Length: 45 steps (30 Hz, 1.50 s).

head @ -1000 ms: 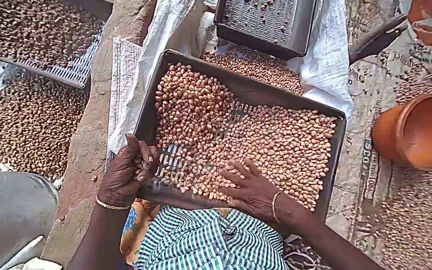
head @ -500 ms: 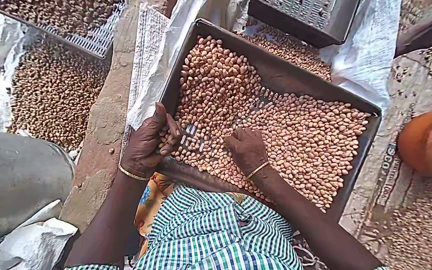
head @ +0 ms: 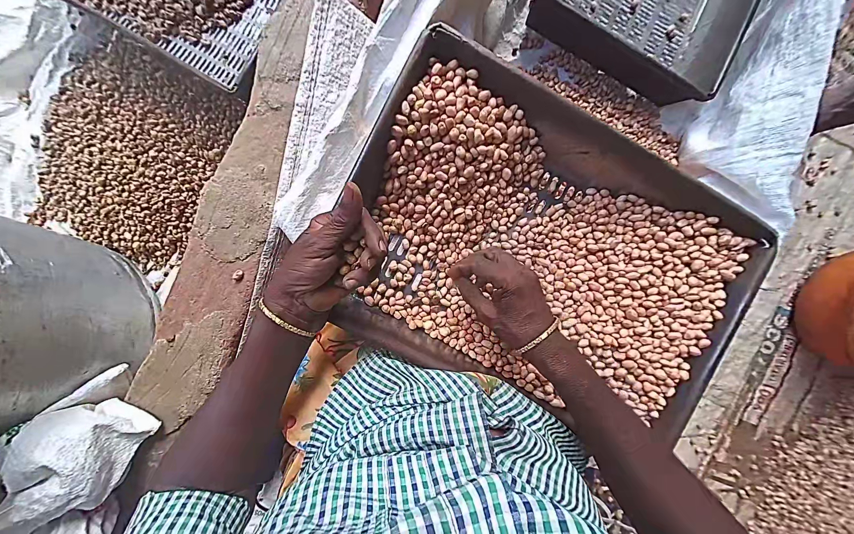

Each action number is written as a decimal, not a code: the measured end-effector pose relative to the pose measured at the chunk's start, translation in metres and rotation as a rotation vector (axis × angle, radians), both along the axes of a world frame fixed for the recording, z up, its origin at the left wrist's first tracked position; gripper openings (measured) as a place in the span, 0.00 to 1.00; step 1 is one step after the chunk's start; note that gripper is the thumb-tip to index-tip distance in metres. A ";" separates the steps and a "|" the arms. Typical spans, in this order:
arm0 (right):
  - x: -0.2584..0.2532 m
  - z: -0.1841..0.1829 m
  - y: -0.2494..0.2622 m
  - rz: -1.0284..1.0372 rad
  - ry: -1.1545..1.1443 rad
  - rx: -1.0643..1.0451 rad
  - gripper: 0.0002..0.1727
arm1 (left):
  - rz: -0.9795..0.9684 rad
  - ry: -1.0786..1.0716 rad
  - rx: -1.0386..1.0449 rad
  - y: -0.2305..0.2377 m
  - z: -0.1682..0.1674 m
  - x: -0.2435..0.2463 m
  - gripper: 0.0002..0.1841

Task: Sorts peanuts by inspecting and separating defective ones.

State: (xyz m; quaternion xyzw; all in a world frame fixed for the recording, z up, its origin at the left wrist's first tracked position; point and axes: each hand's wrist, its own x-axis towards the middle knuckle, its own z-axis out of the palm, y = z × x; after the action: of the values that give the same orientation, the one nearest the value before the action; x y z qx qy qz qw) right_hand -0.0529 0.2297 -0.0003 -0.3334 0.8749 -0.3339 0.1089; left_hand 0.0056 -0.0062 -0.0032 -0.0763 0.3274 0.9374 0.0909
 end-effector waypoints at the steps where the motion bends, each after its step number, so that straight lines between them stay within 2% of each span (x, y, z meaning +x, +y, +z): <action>1: 0.006 -0.002 -0.001 0.029 0.027 0.016 0.07 | -0.002 0.005 -0.005 0.000 0.000 0.000 0.30; 4: 0.022 -0.011 -0.005 0.100 0.125 0.171 0.06 | -0.030 0.021 0.011 -0.001 -0.003 -0.005 0.31; 7: 0.030 -0.014 -0.014 0.141 0.110 0.281 0.06 | -0.037 0.018 0.000 -0.002 -0.004 -0.007 0.32; 9: 0.016 -0.015 -0.005 0.095 -0.022 0.072 0.05 | -0.039 0.021 -0.010 -0.001 -0.002 -0.008 0.33; 10: 0.006 -0.016 0.003 0.035 -0.208 -0.140 0.03 | -0.041 0.023 -0.014 -0.001 -0.002 -0.008 0.33; 12: -0.008 -0.019 0.020 -0.046 -0.586 -0.451 0.09 | -0.037 0.028 -0.012 -0.003 -0.003 -0.006 0.34; 13: -0.009 -0.018 0.026 -0.053 -0.642 -0.475 0.10 | -0.048 0.038 -0.002 -0.003 -0.004 -0.006 0.33; 14: -0.007 -0.015 0.027 -0.066 -0.626 -0.427 0.10 | -0.058 0.045 0.001 -0.003 -0.004 -0.008 0.33; 16: 0.002 -0.004 0.016 -0.044 -0.454 -0.160 0.06 | -0.053 0.036 -0.011 -0.001 -0.003 -0.010 0.34; 18: 0.017 -0.003 0.001 0.075 -0.180 0.119 0.06 | -0.044 0.022 -0.016 -0.002 -0.002 -0.008 0.33; 20: 0.031 -0.003 -0.010 0.160 -0.053 0.299 0.07 | -0.035 0.018 -0.015 -0.003 -0.003 -0.006 0.33; 22: 0.037 0.012 -0.021 0.238 -0.096 0.489 0.09 | -0.039 0.029 -0.013 -0.003 -0.004 -0.006 0.33; 24: 0.036 0.027 -0.029 0.268 -0.264 0.646 0.13 | -0.044 0.045 -0.025 -0.002 -0.005 -0.007 0.32; 29: 0.027 0.029 -0.033 0.294 -0.424 0.684 0.15 | -0.030 0.015 -0.032 -0.003 -0.006 -0.003 0.31; 31: 0.012 0.021 -0.028 0.347 -0.512 0.572 0.14 | -0.029 0.014 -0.028 -0.003 -0.007 -0.004 0.32; 33: 0.004 0.000 -0.008 0.311 -0.595 0.171 0.09 | -0.025 0.011 -0.028 -0.003 -0.006 -0.004 0.31; 36: -0.001 -0.023 0.036 0.092 -0.834 -0.630 0.06 | -0.011 -0.001 -0.015 -0.004 -0.007 -0.003 0.32; 37: -0.009 -0.023 0.053 0.009 -0.804 -0.763 0.03 | -0.011 0.000 -0.017 -0.004 -0.008 -0.003 0.32; 38: -0.018 -0.020 0.069 -0.069 -0.741 -0.812 0.04 | -0.015 0.002 -0.019 -0.005 -0.008 -0.003 0.32; 39: -0.026 -0.014 0.082 -0.165 -0.646 -0.786 0.06 | -0.022 0.003 -0.022 -0.005 -0.008 -0.003 0.32; 40: -0.031 -0.005 0.091 -0.256 -0.518 -0.663 0.07 | -0.023 0.002 -0.023 -0.004 -0.008 -0.004 0.32; 41: -0.032 0.005 0.095 -0.310 -0.375 -0.444 0.06 | -0.024 0.000 -0.019 -0.004 -0.008 -0.005 0.32; 42: -0.031 0.013 0.095 -0.309 -0.241 -0.187 0.04 | -0.025 -0.003 -0.015 -0.004 -0.008 -0.005 0.31; 43: -0.027 0.015 0.095 -0.260 -0.124 0.043 0.07 | -0.020 -0.007 -0.009 -0.004 -0.008 -0.004 0.31; 45: -0.022 0.011 0.090 -0.144 -0.007 0.275 0.12 | -0.001 -0.013 0.000 -0.004 -0.008 -0.002 0.32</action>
State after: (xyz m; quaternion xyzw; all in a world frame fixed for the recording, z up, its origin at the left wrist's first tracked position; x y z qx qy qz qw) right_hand -0.0750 0.3193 0.0102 -0.2506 0.9336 -0.2191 0.1326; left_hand 0.0033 -0.0107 -0.0107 -0.0822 0.3270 0.9368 0.0933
